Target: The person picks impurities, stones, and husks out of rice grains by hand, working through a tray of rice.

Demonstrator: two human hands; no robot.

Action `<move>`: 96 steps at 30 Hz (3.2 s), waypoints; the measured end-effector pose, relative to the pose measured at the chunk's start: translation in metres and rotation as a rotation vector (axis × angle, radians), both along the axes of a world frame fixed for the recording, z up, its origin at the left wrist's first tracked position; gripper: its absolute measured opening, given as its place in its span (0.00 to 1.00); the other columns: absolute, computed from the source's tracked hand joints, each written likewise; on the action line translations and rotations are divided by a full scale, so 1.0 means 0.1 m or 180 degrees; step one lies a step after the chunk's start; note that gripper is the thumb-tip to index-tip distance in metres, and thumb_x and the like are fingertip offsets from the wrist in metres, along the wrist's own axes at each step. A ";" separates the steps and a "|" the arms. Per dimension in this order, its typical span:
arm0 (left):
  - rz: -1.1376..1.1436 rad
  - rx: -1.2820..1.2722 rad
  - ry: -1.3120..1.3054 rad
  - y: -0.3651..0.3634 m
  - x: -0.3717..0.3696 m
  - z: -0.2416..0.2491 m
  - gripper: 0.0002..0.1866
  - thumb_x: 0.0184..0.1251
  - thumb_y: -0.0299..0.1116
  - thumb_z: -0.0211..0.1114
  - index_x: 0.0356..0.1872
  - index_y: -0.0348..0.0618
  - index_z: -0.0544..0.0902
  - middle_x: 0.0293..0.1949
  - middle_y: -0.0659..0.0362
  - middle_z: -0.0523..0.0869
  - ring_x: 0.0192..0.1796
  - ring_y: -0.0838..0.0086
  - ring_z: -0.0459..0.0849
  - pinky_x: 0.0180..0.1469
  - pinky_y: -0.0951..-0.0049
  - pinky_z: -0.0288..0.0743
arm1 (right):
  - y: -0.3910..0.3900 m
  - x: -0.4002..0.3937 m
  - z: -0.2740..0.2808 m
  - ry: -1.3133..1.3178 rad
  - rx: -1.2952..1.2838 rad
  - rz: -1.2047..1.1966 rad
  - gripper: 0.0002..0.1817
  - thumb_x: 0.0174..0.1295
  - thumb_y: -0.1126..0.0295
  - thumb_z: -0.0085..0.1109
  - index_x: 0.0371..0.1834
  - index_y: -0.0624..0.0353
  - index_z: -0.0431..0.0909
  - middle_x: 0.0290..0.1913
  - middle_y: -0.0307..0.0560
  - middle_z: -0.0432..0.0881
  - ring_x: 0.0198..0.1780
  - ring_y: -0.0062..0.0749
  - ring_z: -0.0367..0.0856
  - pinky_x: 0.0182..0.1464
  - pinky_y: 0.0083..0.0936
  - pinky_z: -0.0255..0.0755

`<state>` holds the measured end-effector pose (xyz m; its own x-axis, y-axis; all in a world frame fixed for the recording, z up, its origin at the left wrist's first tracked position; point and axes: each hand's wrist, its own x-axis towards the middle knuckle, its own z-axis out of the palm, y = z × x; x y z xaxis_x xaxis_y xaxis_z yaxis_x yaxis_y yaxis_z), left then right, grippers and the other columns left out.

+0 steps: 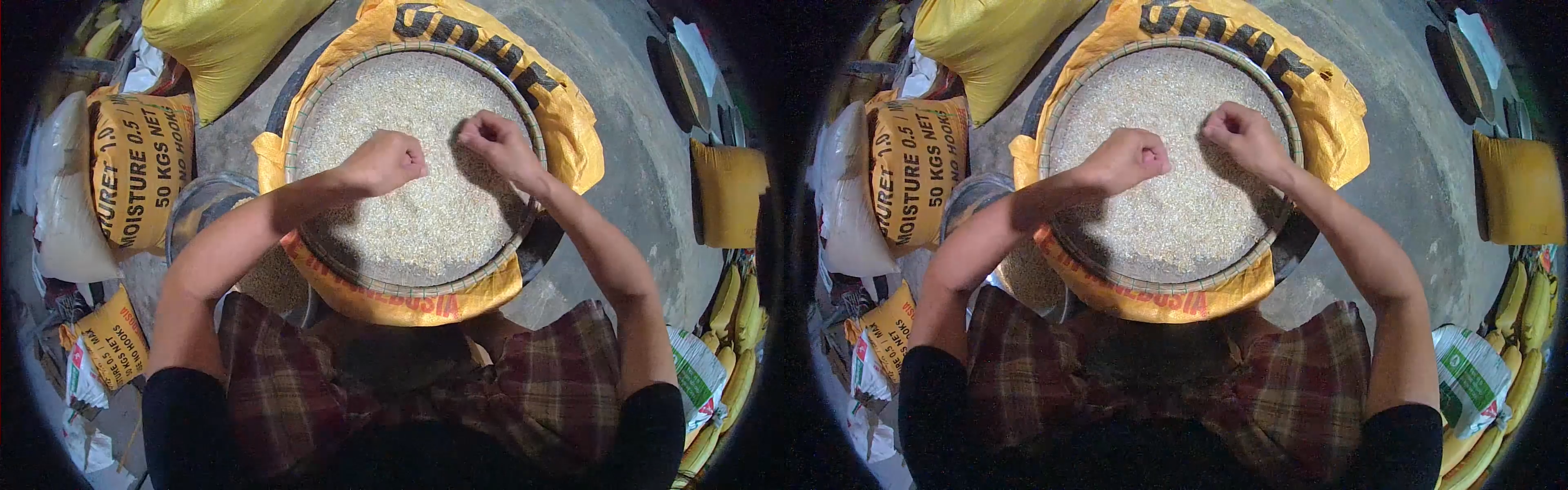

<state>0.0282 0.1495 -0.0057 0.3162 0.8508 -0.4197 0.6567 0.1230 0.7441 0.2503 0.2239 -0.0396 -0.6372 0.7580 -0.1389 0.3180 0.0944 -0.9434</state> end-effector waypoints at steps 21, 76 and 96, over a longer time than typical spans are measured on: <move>0.1090 -0.2267 -0.2258 -0.41 -0.45 0.42 0.18 0.69 0.42 0.55 0.35 0.34 0.82 0.31 0.57 0.83 0.35 0.73 0.82 0.46 0.74 0.75 | -0.10 0.33 0.32 -0.1218 0.1486 0.0024 0.07 0.59 0.75 0.53 0.41 0.63 0.73 0.35 0.59 0.78 0.39 0.54 0.79 0.41 0.40 0.73; -0.0055 0.0182 -0.0093 -0.69 -1.18 0.48 0.06 0.59 0.29 0.59 0.33 0.37 0.77 0.30 0.52 0.80 0.36 0.65 0.80 0.41 0.68 0.72 | -0.81 -0.61 0.48 -0.0767 0.2931 0.2173 0.25 0.53 0.66 0.60 0.58 0.46 0.73 0.54 0.46 0.72 0.55 0.40 0.69 0.53 0.38 0.65; 0.0642 0.1018 0.0413 -0.45 -1.01 0.17 0.14 0.59 0.27 0.56 0.46 0.34 0.76 0.42 0.44 0.78 0.50 0.51 0.77 0.54 0.62 0.70 | 0.44 -1.16 0.08 -0.1896 0.2289 0.0365 0.19 0.67 0.56 0.46 0.50 0.59 0.64 0.44 0.62 0.72 0.44 0.60 0.76 0.46 0.47 0.71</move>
<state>-0.0731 0.1041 0.0118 0.0911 0.9846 -0.1491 0.7340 0.0348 0.6782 0.1343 0.2677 -0.0312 -0.6879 0.7257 0.0111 0.6822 0.6518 -0.3314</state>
